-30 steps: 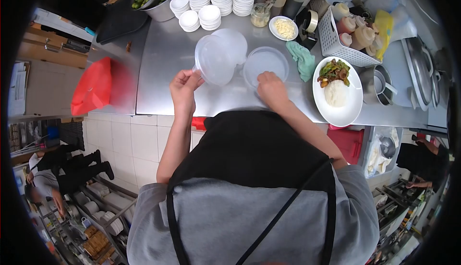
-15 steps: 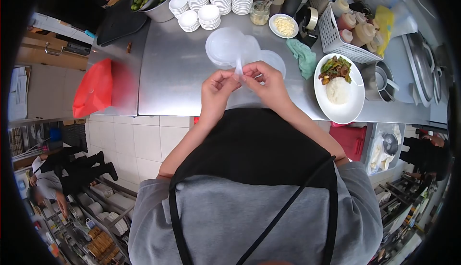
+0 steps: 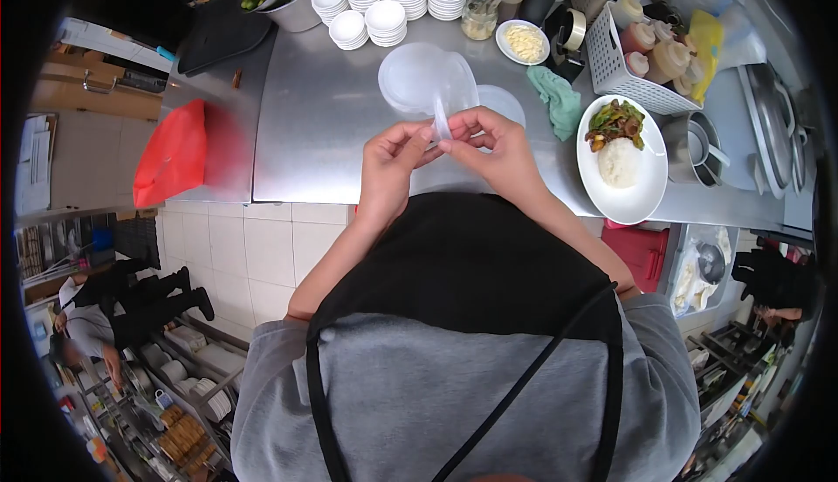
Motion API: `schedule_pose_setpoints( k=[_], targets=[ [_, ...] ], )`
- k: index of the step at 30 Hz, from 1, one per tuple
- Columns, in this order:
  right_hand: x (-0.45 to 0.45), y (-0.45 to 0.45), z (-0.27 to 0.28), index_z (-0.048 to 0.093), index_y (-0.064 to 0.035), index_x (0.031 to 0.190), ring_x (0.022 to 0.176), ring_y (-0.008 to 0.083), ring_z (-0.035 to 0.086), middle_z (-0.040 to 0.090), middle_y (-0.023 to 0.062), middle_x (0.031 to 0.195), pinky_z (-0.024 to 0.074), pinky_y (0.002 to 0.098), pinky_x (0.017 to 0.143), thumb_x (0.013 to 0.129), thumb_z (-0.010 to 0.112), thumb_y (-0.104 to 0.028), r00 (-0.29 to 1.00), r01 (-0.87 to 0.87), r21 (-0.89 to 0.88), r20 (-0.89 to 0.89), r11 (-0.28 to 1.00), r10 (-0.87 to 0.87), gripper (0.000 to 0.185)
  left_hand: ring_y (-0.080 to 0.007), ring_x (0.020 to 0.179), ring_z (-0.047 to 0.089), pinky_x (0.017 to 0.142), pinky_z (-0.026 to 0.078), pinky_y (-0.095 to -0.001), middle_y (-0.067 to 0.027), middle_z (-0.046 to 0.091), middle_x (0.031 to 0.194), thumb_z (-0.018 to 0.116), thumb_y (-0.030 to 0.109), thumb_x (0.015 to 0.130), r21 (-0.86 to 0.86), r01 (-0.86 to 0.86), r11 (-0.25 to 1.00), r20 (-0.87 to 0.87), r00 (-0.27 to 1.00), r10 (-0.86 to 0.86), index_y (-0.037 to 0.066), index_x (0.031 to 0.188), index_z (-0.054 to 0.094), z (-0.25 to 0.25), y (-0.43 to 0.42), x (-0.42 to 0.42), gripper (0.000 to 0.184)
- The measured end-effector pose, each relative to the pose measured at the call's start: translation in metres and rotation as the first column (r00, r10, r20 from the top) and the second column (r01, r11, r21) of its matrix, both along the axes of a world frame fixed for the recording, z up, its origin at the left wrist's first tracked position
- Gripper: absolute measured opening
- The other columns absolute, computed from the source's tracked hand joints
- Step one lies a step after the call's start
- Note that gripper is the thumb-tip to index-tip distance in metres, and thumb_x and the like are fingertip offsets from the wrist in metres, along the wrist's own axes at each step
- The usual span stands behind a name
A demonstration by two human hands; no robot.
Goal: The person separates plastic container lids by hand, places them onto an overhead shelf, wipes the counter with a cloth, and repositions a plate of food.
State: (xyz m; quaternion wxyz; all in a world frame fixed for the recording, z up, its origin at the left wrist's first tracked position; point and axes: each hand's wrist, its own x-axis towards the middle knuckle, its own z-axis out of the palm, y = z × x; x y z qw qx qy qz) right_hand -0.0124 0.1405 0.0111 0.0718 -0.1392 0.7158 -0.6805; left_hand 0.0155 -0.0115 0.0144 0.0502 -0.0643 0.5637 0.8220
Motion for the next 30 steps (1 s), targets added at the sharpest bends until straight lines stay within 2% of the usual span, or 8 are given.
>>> schedule_pose_setpoints(
  k=[1, 3, 7, 9, 13, 15, 28, 30],
  targets=[
    [-0.001, 0.002, 0.001, 0.059, -0.0001, 0.086, 0.072, 0.0115, 0.058, 0.062, 0.0061, 0.079, 0.0463, 0.0248, 0.066, 0.071, 0.068, -0.007, 1.000, -0.002, 0.000, 0.001, 1.000, 0.002, 0.019, -0.0153, 0.083, 0.059, 0.082, 0.049, -0.0338, -0.0098, 0.061, 0.091, 0.050, 0.010, 0.088, 0.000, -0.002, 1.000, 0.001, 1.000, 0.002, -0.004, 0.091, 0.058, -0.001, 0.000, 0.000, 0.016],
    [-0.004, 0.008, 0.005, 0.059, -0.0001, 0.091, 0.073, 0.0062, 0.055, 0.060, 0.0023, 0.083, 0.0454, 0.0216, 0.065, 0.075, 0.066, -0.004, 0.982, -0.096, -0.001, 0.162, 0.995, 0.094, 0.018, -0.0156, 0.084, 0.059, 0.082, 0.049, -0.0342, -0.0094, 0.061, 0.091, 0.051, 0.010, 0.087, 0.046, 0.013, 0.999, -0.026, 1.000, -0.012, -0.003, 0.091, 0.058, -0.001, -0.001, 0.001, 0.016],
    [-0.008, 0.010, 0.000, 0.059, -0.0003, 0.090, 0.071, 0.0056, 0.054, 0.060, 0.0019, 0.083, 0.0451, 0.0207, 0.066, 0.075, 0.065, -0.004, 0.981, -0.115, -0.016, 0.155, 0.993, 0.116, 0.016, -0.0153, 0.087, 0.058, 0.083, 0.050, -0.0337, -0.0108, 0.060, 0.095, 0.048, 0.007, 0.088, 0.060, 0.045, 0.997, -0.035, 0.998, -0.043, -0.004, 0.095, 0.058, -0.003, -0.003, 0.002, 0.017],
    [-0.008, 0.010, 0.001, 0.060, -0.0005, 0.089, 0.072, 0.0058, 0.054, 0.060, 0.0019, 0.083, 0.0449, 0.0207, 0.066, 0.075, 0.066, -0.003, 0.977, -0.130, -0.056, 0.165, 0.990, 0.137, 0.016, -0.0159, 0.085, 0.059, 0.082, 0.049, -0.0351, -0.0087, 0.061, 0.089, 0.052, 0.011, 0.087, 0.067, 0.019, 0.998, -0.016, 1.000, -0.018, -0.003, 0.092, 0.058, 0.000, -0.001, 0.004, 0.016],
    [-0.009, 0.010, -0.003, 0.062, -0.0020, 0.087, 0.075, 0.0085, 0.055, 0.062, 0.0025, 0.081, 0.0444, 0.0236, 0.068, 0.075, 0.065, -0.007, 0.975, -0.122, -0.109, 0.172, 0.987, 0.140, 0.013, -0.0156, 0.085, 0.059, 0.082, 0.049, -0.0353, -0.0084, 0.061, 0.089, 0.052, 0.011, 0.087, 0.073, 0.020, 0.997, -0.017, 1.000, -0.019, -0.002, 0.092, 0.059, 0.000, -0.001, 0.004, 0.016],
    [-0.009, 0.011, -0.004, 0.063, -0.0022, 0.088, 0.075, 0.0083, 0.055, 0.062, 0.0025, 0.081, 0.0449, 0.0235, 0.069, 0.076, 0.064, -0.006, 0.959, -0.101, -0.167, 0.246, 0.981, 0.141, 0.013, -0.0154, 0.085, 0.059, 0.083, 0.049, -0.0352, -0.0082, 0.061, 0.089, 0.052, 0.011, 0.087, 0.076, 0.015, 0.997, -0.017, 1.000, -0.014, -0.002, 0.092, 0.059, 0.000, -0.001, 0.004, 0.016],
    [-0.009, 0.010, -0.004, 0.064, -0.0030, 0.088, 0.074, 0.0078, 0.056, 0.063, 0.0019, 0.081, 0.0444, 0.0232, 0.068, 0.075, 0.065, -0.008, 0.969, -0.109, -0.101, 0.210, 0.989, 0.129, 0.014, -0.0151, 0.086, 0.058, 0.082, 0.049, -0.0346, -0.0086, 0.060, 0.091, 0.052, 0.011, 0.087, 0.070, 0.009, 0.997, -0.015, 1.000, -0.008, -0.002, 0.092, 0.058, -0.002, -0.001, 0.004, 0.016],
    [-0.006, 0.005, -0.006, 0.061, -0.0021, 0.087, 0.072, 0.0114, 0.058, 0.063, 0.0044, 0.080, 0.0457, 0.0250, 0.066, 0.074, 0.064, -0.006, 0.970, -0.023, -0.178, 0.232, 0.984, 0.065, 0.014, -0.0140, 0.090, 0.057, 0.083, 0.049, -0.0331, -0.0101, 0.059, 0.099, 0.050, 0.009, 0.088, 0.081, 0.027, 0.996, -0.023, 0.999, -0.026, -0.004, 0.095, 0.058, -0.007, -0.003, 0.003, 0.016]
  ],
)
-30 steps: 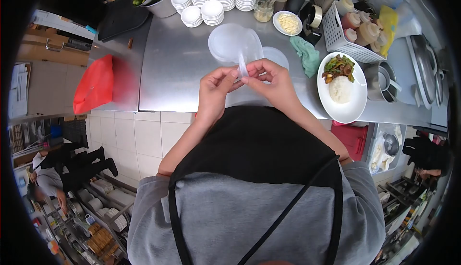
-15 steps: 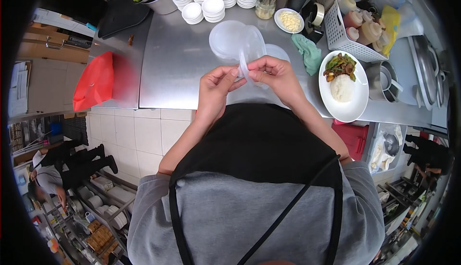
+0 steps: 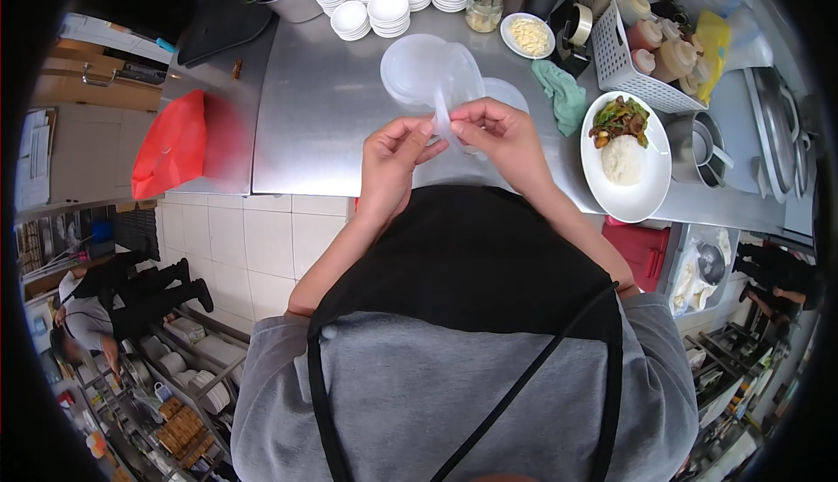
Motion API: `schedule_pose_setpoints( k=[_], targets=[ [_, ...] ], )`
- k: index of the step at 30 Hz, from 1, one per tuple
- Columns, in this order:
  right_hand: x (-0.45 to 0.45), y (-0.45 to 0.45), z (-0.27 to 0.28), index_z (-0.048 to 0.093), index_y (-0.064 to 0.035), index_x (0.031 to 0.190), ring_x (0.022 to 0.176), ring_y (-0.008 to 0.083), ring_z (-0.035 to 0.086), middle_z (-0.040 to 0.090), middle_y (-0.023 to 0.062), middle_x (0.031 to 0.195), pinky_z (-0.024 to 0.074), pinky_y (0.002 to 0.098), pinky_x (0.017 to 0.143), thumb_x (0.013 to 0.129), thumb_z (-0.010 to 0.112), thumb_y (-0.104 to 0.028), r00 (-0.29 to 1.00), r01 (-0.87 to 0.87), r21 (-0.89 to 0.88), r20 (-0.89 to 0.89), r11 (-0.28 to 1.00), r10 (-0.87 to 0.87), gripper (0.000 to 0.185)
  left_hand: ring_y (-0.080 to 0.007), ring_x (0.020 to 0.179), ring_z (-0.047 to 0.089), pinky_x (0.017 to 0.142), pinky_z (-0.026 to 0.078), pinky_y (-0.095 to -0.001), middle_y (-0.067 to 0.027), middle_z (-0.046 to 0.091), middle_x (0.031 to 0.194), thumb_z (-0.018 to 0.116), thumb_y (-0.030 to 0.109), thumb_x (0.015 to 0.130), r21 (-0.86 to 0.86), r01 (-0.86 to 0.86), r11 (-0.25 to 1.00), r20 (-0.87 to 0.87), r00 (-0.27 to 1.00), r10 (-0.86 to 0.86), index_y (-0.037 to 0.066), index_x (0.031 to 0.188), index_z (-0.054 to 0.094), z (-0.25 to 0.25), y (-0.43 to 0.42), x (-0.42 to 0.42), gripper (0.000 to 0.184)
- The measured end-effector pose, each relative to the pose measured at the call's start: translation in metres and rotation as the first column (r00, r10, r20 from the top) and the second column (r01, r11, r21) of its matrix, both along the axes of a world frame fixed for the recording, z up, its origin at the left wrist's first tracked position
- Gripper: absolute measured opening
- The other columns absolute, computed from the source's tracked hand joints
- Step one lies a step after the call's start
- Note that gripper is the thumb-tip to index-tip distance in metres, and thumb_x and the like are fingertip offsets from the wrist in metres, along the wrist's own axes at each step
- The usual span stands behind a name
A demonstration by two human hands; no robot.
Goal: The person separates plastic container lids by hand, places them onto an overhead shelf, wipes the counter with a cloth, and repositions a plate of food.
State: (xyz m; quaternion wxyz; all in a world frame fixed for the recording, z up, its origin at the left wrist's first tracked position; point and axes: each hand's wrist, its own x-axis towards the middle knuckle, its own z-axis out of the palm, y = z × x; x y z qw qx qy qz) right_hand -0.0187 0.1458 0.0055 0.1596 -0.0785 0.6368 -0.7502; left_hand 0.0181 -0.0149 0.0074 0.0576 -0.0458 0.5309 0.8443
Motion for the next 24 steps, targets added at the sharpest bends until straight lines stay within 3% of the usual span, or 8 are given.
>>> schedule_pose_setpoints(
  k=[1, 3, 6, 10, 13, 16, 20, 24],
  targets=[
    [0.003, -0.003, 0.000, 0.061, -0.0021, 0.087, 0.072, 0.0114, 0.058, 0.063, 0.0044, 0.080, 0.0457, 0.0250, 0.066, 0.074, 0.064, -0.006, 1.000, -0.001, 0.001, 0.001, 1.000, 0.001, 0.014, -0.0140, 0.090, 0.057, 0.083, 0.049, -0.0331, -0.0101, 0.059, 0.099, 0.050, 0.009, 0.088, 0.001, -0.001, 1.000, 0.001, 1.000, 0.001, -0.004, 0.095, 0.058, 0.000, 0.002, 0.000, 0.016],
    [0.010, -0.011, 0.000, 0.057, -0.0016, 0.085, 0.069, 0.0181, 0.060, 0.060, 0.0087, 0.078, 0.0470, 0.0272, 0.064, 0.074, 0.062, -0.005, 0.885, 0.253, 0.302, -0.455, 0.919, -0.094, 0.013, -0.0136, 0.088, 0.058, 0.083, 0.049, -0.0322, -0.0108, 0.060, 0.097, 0.052, 0.007, 0.086, 0.005, -0.071, 0.997, 0.014, 0.997, 0.071, -0.005, 0.096, 0.058, -0.001, 0.009, -0.001, 0.016],
    [0.008, -0.014, -0.003, 0.054, -0.0018, 0.084, 0.068, 0.0240, 0.060, 0.057, 0.0119, 0.076, 0.0477, 0.0296, 0.061, 0.074, 0.060, -0.006, 0.766, 0.321, 0.320, -0.641, 0.891, -0.046, 0.012, -0.0132, 0.083, 0.059, 0.080, 0.049, -0.0297, -0.0107, 0.062, 0.091, 0.055, 0.005, 0.085, -0.086, -0.066, 0.994, -0.018, 0.998, 0.065, -0.005, 0.096, 0.058, -0.001, 0.011, -0.002, 0.016],
    [0.005, -0.015, -0.013, 0.055, -0.0020, 0.082, 0.067, 0.0249, 0.060, 0.057, 0.0115, 0.075, 0.0475, 0.0300, 0.060, 0.074, 0.060, -0.006, 0.786, 0.308, 0.299, -0.614, 0.903, -0.065, 0.010, -0.0116, 0.078, 0.059, 0.076, 0.049, -0.0260, -0.0092, 0.062, 0.085, 0.055, 0.003, 0.084, -0.103, -0.120, 0.987, -0.048, 0.992, 0.116, -0.005, 0.094, 0.058, -0.011, 0.012, -0.008, 0.014],
    [0.004, -0.011, -0.023, 0.056, -0.0015, 0.079, 0.066, 0.0230, 0.060, 0.058, 0.0104, 0.075, 0.0473, 0.0295, 0.059, 0.074, 0.060, -0.005, 0.856, 0.259, 0.221, -0.503, 0.940, -0.118, 0.008, -0.0141, 0.082, 0.058, 0.078, 0.049, -0.0303, -0.0129, 0.061, 0.096, 0.055, 0.006, 0.084, -0.263, -0.137, 0.955, -0.073, 0.990, 0.122, -0.005, 0.087, 0.059, -0.018, 0.011, -0.010, 0.012],
    [0.001, 0.002, -0.021, 0.054, 0.0010, 0.081, 0.073, 0.0101, 0.055, 0.058, 0.0046, 0.086, 0.0461, 0.0227, 0.066, 0.079, 0.056, 0.000, 0.948, 0.155, 0.224, -0.308, 0.962, -0.081, 0.003, -0.0133, 0.080, 0.058, 0.078, 0.049, -0.0299, -0.0113, 0.061, 0.093, 0.055, 0.006, 0.083, -0.319, -0.141, 0.937, -0.109, 0.988, 0.112, -0.004, 0.087, 0.059, -0.027, 0.008, -0.016, 0.012],
    [-0.028, 0.055, -0.028, 0.055, -0.0015, 0.078, 0.071, 0.0164, 0.059, 0.060, 0.0084, 0.084, 0.0469, 0.0282, 0.064, 0.074, 0.056, 0.001, 0.866, 0.402, 0.083, -0.359, 0.912, -0.348, 0.005, -0.0128, 0.077, 0.058, 0.076, 0.049, -0.0290, -0.0079, 0.060, 0.084, 0.054, 0.007, 0.083, -0.274, -0.319, 0.907, -0.093, 0.948, 0.305, -0.002, 0.085, 0.059, -0.045, -0.040, -0.026, 0.010],
    [-0.026, 0.063, -0.009, 0.055, -0.0009, 0.079, 0.076, 0.0255, 0.057, 0.058, 0.0134, 0.087, 0.0477, 0.0314, 0.070, 0.071, 0.057, 0.001, 0.669, 0.563, 0.401, -0.734, 0.723, -0.114, 0.008, -0.0136, 0.076, 0.059, 0.076, 0.050, -0.0289, -0.0086, 0.060, 0.082, 0.053, 0.006, 0.083, -0.274, -0.359, 0.892, -0.053, 0.932, 0.358, -0.003, 0.084, 0.058, -0.035, -0.064, -0.027, 0.010]
  ],
)
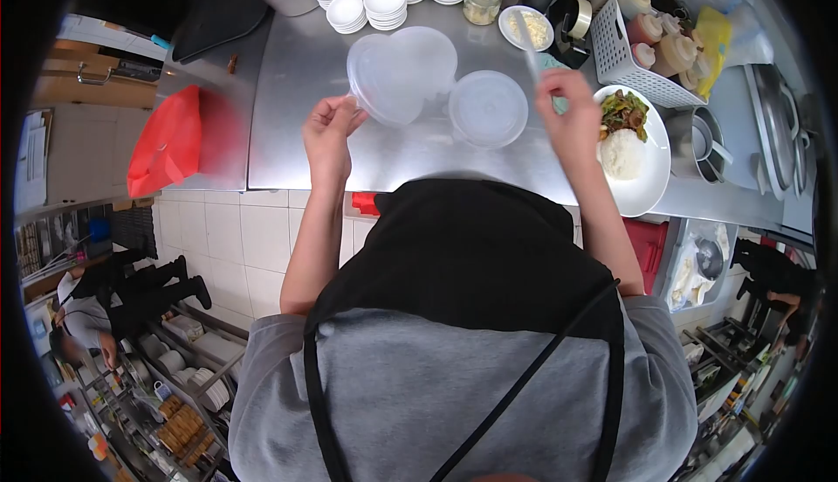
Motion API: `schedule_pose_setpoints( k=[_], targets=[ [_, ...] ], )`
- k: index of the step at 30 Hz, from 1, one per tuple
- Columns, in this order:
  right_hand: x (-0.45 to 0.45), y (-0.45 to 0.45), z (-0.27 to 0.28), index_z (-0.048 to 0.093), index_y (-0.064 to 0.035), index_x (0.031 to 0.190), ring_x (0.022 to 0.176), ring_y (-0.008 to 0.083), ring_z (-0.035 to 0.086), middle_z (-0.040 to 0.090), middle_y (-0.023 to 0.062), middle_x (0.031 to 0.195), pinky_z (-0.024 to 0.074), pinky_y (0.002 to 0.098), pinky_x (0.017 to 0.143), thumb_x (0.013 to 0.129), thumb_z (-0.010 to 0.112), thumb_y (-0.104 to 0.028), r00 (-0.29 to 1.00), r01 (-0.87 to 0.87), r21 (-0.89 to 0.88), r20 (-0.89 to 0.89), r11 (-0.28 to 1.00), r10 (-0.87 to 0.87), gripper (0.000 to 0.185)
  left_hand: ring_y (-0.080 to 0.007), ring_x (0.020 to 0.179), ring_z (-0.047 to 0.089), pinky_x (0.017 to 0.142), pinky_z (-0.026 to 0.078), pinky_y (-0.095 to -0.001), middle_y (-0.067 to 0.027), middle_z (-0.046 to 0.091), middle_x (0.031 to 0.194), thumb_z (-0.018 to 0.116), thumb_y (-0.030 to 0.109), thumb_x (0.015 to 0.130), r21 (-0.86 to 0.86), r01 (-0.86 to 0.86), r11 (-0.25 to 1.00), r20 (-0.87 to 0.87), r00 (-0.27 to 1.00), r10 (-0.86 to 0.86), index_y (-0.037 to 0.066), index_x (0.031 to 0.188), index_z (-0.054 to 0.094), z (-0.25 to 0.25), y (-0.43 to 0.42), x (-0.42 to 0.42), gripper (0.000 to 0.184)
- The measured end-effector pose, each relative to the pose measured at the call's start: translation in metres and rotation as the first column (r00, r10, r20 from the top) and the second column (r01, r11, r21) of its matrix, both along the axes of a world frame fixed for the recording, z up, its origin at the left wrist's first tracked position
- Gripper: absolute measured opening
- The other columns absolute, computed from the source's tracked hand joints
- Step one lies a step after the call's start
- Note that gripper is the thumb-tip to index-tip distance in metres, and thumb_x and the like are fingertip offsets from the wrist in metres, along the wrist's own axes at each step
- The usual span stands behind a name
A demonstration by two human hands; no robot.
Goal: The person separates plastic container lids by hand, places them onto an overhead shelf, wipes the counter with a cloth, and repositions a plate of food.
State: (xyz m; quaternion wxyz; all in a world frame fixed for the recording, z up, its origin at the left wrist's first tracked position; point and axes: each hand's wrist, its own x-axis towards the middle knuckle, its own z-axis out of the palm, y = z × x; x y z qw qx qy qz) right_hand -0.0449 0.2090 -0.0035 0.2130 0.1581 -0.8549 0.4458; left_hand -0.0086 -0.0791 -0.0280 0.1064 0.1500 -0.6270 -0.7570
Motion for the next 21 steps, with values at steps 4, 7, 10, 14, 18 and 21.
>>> schedule_pose_setpoints(
  k=[4, 7, 10, 14, 18, 21],
  targets=[
    [0.014, -0.029, -0.064, 0.054, -0.0011, 0.074, 0.079, 0.0275, 0.054, 0.054, 0.0133, 0.084, 0.0468, 0.0350, 0.068, 0.071, 0.056, -0.006, 0.984, -0.126, 0.456, -0.054, 0.881, 0.169, 0.006, -0.0146, 0.074, 0.059, 0.075, 0.051, -0.0289, -0.0091, 0.059, 0.081, 0.054, 0.006, 0.083, 0.046, 0.002, 0.999, -0.025, 1.000, 0.000, -0.005, 0.083, 0.058, 0.007, 0.007, 0.000, 0.011],
    [0.020, -0.045, -0.110, 0.053, -0.0024, 0.074, 0.078, 0.0274, 0.053, 0.052, 0.0120, 0.080, 0.0456, 0.0370, 0.067, 0.070, 0.056, -0.006, 0.969, -0.234, 0.553, 0.064, 0.799, 0.239, 0.006, -0.0130, 0.073, 0.059, 0.074, 0.051, -0.0283, -0.0084, 0.060, 0.079, 0.055, 0.007, 0.083, 0.073, 0.017, 0.997, -0.035, 0.999, -0.015, -0.005, 0.084, 0.058, 0.006, 0.013, 0.002, 0.012],
    [0.019, -0.048, -0.102, 0.054, -0.0029, 0.077, 0.077, 0.0280, 0.054, 0.052, 0.0121, 0.078, 0.0452, 0.0365, 0.065, 0.070, 0.058, -0.003, 0.959, -0.283, 0.527, 0.148, 0.801, 0.242, 0.008, -0.0113, 0.072, 0.059, 0.074, 0.051, -0.0277, -0.0072, 0.060, 0.078, 0.055, 0.008, 0.084, 0.073, 0.031, 0.997, -0.042, 0.999, -0.028, -0.005, 0.085, 0.058, 0.004, 0.015, 0.005, 0.013],
    [0.013, -0.049, -0.061, 0.058, -0.0021, 0.084, 0.072, 0.0237, 0.056, 0.055, 0.0106, 0.080, 0.0459, 0.0296, 0.062, 0.074, 0.060, -0.004, 0.971, -0.232, 0.211, 0.100, 0.949, 0.215, 0.011, -0.0142, 0.075, 0.059, 0.076, 0.050, -0.0298, -0.0084, 0.060, 0.082, 0.054, 0.006, 0.084, 0.066, 0.049, 0.997, -0.004, 0.999, -0.049, -0.004, 0.084, 0.058, 0.004, 0.025, 0.009, 0.011],
    [0.022, -0.070, -0.022, 0.059, -0.0028, 0.091, 0.071, 0.0163, 0.057, 0.057, 0.0067, 0.080, 0.0449, 0.0245, 0.061, 0.076, 0.062, -0.005, 0.903, -0.282, -0.233, 0.264, 0.931, 0.340, 0.015, -0.0137, 0.077, 0.059, 0.079, 0.050, -0.0308, -0.0085, 0.060, 0.085, 0.053, 0.008, 0.085, 0.078, 0.173, 0.982, 0.006, 0.985, -0.174, -0.003, 0.086, 0.058, 0.006, 0.050, 0.016, 0.012],
    [0.027, -0.077, -0.008, 0.059, -0.0031, 0.093, 0.074, 0.0102, 0.056, 0.058, 0.0035, 0.079, 0.0444, 0.0226, 0.063, 0.076, 0.063, -0.005, 0.877, -0.299, -0.322, 0.279, 0.898, 0.392, 0.017, -0.0144, 0.078, 0.059, 0.081, 0.050, -0.0323, -0.0088, 0.060, 0.086, 0.053, 0.008, 0.085, 0.206, 0.246, 0.947, -0.024, 0.969, -0.246, -0.003, 0.086, 0.058, 0.023, 0.067, 0.020, 0.013]
  ],
)
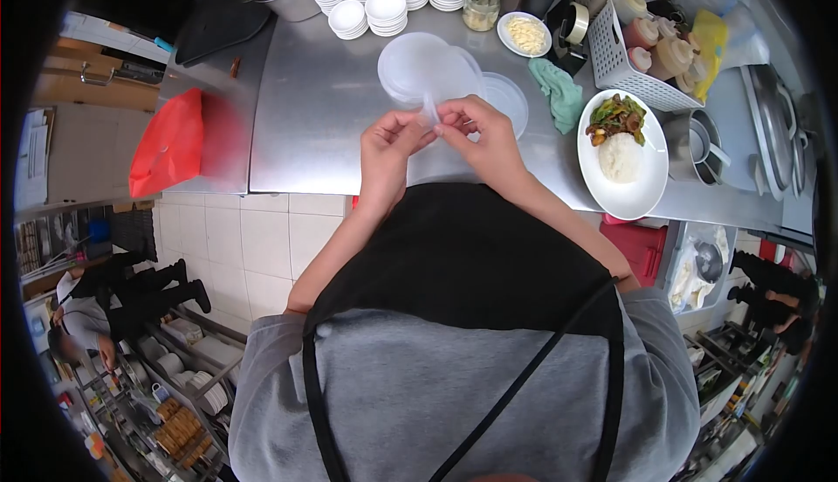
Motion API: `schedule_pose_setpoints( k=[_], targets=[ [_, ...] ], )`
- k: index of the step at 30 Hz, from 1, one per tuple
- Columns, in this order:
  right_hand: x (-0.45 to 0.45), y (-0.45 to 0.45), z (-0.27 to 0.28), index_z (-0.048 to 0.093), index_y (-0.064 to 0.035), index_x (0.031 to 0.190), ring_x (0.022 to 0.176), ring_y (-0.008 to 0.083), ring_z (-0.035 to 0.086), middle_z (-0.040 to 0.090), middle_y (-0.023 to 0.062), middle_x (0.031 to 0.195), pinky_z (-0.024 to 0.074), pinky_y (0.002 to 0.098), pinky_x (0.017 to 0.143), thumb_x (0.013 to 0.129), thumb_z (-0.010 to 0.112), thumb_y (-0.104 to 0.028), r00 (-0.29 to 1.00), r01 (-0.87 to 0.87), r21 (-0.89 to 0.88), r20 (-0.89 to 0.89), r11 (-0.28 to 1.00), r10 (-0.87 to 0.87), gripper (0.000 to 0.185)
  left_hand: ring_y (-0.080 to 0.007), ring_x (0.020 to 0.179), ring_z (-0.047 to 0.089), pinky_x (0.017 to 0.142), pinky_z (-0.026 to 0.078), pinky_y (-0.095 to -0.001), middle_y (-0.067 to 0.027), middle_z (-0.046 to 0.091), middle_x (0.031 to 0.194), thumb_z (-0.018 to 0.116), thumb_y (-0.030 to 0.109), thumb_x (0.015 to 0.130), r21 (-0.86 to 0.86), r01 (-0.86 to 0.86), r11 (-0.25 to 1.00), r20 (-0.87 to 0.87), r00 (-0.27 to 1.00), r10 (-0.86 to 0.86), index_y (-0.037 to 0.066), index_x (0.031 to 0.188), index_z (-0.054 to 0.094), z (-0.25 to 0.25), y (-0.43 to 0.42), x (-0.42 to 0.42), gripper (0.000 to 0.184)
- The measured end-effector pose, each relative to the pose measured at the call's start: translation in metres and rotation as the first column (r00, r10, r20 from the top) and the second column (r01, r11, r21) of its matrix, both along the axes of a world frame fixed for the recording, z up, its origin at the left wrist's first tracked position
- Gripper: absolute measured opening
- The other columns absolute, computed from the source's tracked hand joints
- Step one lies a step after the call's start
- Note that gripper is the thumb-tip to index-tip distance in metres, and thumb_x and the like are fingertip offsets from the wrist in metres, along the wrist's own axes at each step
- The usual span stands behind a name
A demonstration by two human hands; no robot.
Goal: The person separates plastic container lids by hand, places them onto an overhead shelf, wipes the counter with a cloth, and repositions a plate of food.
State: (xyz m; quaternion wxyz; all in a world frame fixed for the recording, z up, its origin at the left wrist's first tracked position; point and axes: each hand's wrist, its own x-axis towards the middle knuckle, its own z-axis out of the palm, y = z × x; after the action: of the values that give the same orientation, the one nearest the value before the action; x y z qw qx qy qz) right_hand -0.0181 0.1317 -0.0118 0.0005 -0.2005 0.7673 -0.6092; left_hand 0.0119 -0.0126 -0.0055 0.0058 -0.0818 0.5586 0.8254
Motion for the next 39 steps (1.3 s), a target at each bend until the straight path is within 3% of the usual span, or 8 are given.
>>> schedule_pose_setpoints(
  k=[8, 10, 17, 27, 29, 32, 36, 39],
  targets=[
    [0.002, 0.006, 0.008, 0.058, -0.0022, 0.090, 0.074, 0.0129, 0.058, 0.060, 0.0065, 0.082, 0.0469, 0.0264, 0.068, 0.074, 0.064, -0.005, 0.985, -0.011, -0.125, 0.170, 0.992, 0.033, 0.017, -0.0151, 0.079, 0.060, 0.083, 0.048, -0.0324, -0.0092, 0.061, 0.087, 0.053, 0.009, 0.085, 0.169, 0.078, 0.983, 0.074, 0.993, -0.092, -0.004, 0.088, 0.058, 0.007, -0.002, 0.000, 0.014],
    [0.006, 0.004, 0.015, 0.058, -0.0021, 0.087, 0.073, 0.0138, 0.059, 0.060, 0.0069, 0.083, 0.0470, 0.0266, 0.067, 0.074, 0.064, -0.005, 0.992, 0.013, -0.102, 0.127, 0.995, 0.000, 0.016, -0.0143, 0.079, 0.059, 0.080, 0.048, -0.0304, -0.0096, 0.062, 0.088, 0.055, 0.008, 0.084, -0.023, 0.057, 0.998, 0.049, 0.997, -0.055, -0.004, 0.089, 0.059, 0.006, 0.002, 0.000, 0.014],
    [0.009, 0.001, 0.007, 0.055, -0.0023, 0.079, 0.069, 0.0181, 0.058, 0.058, 0.0079, 0.080, 0.0469, 0.0276, 0.064, 0.072, 0.064, -0.006, 0.989, 0.070, 0.032, -0.136, 0.997, -0.065, 0.013, -0.0102, 0.073, 0.059, 0.075, 0.049, -0.0264, -0.0072, 0.062, 0.079, 0.057, 0.003, 0.082, -0.062, 0.029, 0.998, -0.016, 0.999, -0.030, -0.005, 0.087, 0.059, 0.004, 0.006, -0.003, 0.010],
    [-0.024, 0.055, 0.005, 0.056, -0.0032, 0.077, 0.065, 0.0230, 0.056, 0.059, 0.0122, 0.078, 0.0462, 0.0271, 0.063, 0.069, 0.058, 0.002, 0.945, 0.322, -0.159, -0.004, 0.933, -0.327, 0.010, -0.0131, 0.074, 0.059, 0.076, 0.050, -0.0287, -0.0082, 0.061, 0.081, 0.057, 0.006, 0.082, -0.136, -0.144, 0.980, -0.011, 0.990, 0.144, -0.003, 0.083, 0.058, -0.018, -0.036, -0.016, 0.010],
    [-0.026, 0.061, 0.005, 0.055, -0.0024, 0.079, 0.071, 0.0251, 0.056, 0.058, 0.0129, 0.082, 0.0466, 0.0296, 0.066, 0.068, 0.059, -0.001, 0.864, 0.371, 0.169, -0.424, 0.913, -0.272, 0.012, -0.0149, 0.076, 0.060, 0.077, 0.050, -0.0308, -0.0088, 0.061, 0.079, 0.056, 0.006, 0.082, -0.160, -0.222, 0.962, -0.062, 0.975, 0.214, -0.003, 0.082, 0.058, -0.017, -0.048, -0.017, 0.009],
    [-0.020, 0.053, -0.036, 0.052, -0.0014, 0.078, 0.076, 0.0260, 0.054, 0.055, 0.0117, 0.083, 0.0462, 0.0339, 0.067, 0.068, 0.057, -0.004, 0.802, 0.331, 0.443, -0.598, 0.833, 0.000, 0.012, -0.0148, 0.076, 0.059, 0.077, 0.050, -0.0310, -0.0092, 0.061, 0.080, 0.056, 0.006, 0.082, -0.178, -0.285, 0.942, -0.088, 0.958, 0.273, -0.003, 0.082, 0.058, -0.013, -0.057, -0.020, 0.009],
    [-0.009, 0.037, -0.087, 0.049, -0.0024, 0.074, 0.075, 0.0281, 0.050, 0.050, 0.0115, 0.079, 0.0444, 0.0384, 0.065, 0.068, 0.053, -0.005, 0.879, 0.108, 0.616, -0.427, 0.780, 0.215, 0.008, -0.0144, 0.075, 0.060, 0.077, 0.050, -0.0311, -0.0090, 0.061, 0.080, 0.056, 0.006, 0.083, -0.176, -0.274, 0.946, -0.099, 0.961, 0.260, -0.004, 0.082, 0.058, -0.014, -0.055, -0.019, 0.010],
    [-0.010, 0.034, -0.064, 0.054, -0.0005, 0.081, 0.080, 0.0275, 0.053, 0.054, 0.0116, 0.082, 0.0452, 0.0369, 0.067, 0.071, 0.055, -0.006, 0.931, 0.077, 0.504, -0.345, 0.860, 0.119, 0.011, -0.0115, 0.073, 0.058, 0.074, 0.051, -0.0280, -0.0080, 0.061, 0.079, 0.058, 0.006, 0.082, -0.187, -0.218, 0.958, -0.066, 0.976, 0.209, -0.004, 0.084, 0.058, -0.014, -0.045, -0.014, 0.011]
  ],
)
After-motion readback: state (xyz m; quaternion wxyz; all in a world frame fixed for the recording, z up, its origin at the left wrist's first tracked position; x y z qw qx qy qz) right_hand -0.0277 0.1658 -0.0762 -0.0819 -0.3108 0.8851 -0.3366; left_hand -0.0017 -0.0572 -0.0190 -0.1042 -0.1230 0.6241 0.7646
